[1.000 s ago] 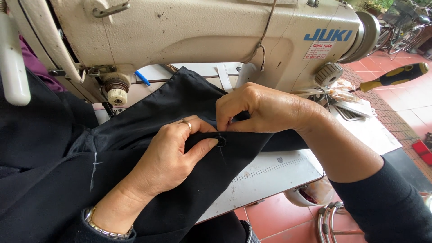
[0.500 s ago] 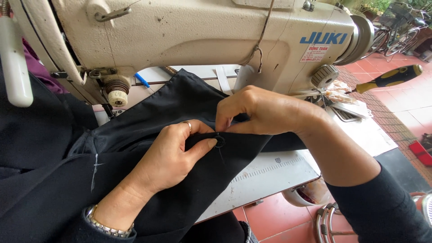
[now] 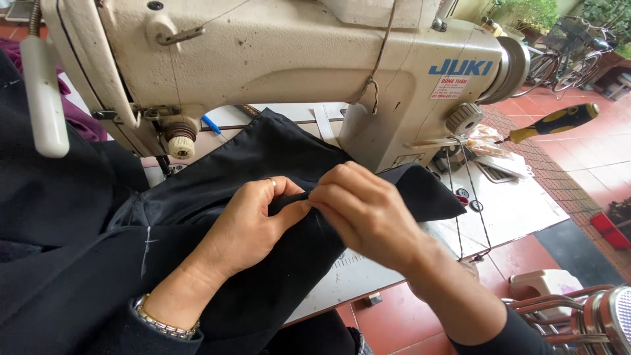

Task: The person hand-sews a black button onto a piece of black fabric using a needle and thread. They repeatedly pass the needle through the buttonholes and fabric, pulling the thread tight to secure the button in place.

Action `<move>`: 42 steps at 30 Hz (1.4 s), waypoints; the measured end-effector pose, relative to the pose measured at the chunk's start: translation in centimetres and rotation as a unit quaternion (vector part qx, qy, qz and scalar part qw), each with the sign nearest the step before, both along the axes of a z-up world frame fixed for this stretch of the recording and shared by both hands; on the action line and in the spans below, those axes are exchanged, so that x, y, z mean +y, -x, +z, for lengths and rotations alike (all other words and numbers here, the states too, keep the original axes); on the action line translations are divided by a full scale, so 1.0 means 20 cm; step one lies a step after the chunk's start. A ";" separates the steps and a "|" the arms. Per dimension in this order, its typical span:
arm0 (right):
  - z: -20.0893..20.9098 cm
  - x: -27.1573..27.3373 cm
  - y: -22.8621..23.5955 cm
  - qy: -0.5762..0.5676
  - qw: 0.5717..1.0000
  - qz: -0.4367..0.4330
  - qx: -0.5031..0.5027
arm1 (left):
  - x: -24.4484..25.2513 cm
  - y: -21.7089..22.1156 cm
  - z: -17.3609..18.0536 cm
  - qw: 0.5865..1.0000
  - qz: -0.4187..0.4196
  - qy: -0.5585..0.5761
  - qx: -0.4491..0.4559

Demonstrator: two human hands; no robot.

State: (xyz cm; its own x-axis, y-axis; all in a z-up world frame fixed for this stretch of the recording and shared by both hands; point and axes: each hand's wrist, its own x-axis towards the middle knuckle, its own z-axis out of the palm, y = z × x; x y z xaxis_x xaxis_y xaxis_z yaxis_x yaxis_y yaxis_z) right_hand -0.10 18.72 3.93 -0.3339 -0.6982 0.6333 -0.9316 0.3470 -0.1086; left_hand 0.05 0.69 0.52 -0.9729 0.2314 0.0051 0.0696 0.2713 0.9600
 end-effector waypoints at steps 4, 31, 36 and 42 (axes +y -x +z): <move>0.00 -0.01 -0.08 0.074 0.994 -0.001 0.087 | 0.02 0.02 -0.05 0.994 0.062 0.080 0.036; 0.30 0.32 -0.17 0.453 0.851 0.071 -0.257 | 0.02 0.03 -0.20 0.875 0.143 0.182 0.425; 0.39 0.39 -0.15 0.463 0.860 0.044 -0.210 | 0.01 0.07 -0.15 0.955 0.114 0.173 0.212; 0.50 0.62 -0.09 0.477 0.862 0.015 -0.170 | 0.02 0.06 -0.07 0.987 0.084 0.137 0.029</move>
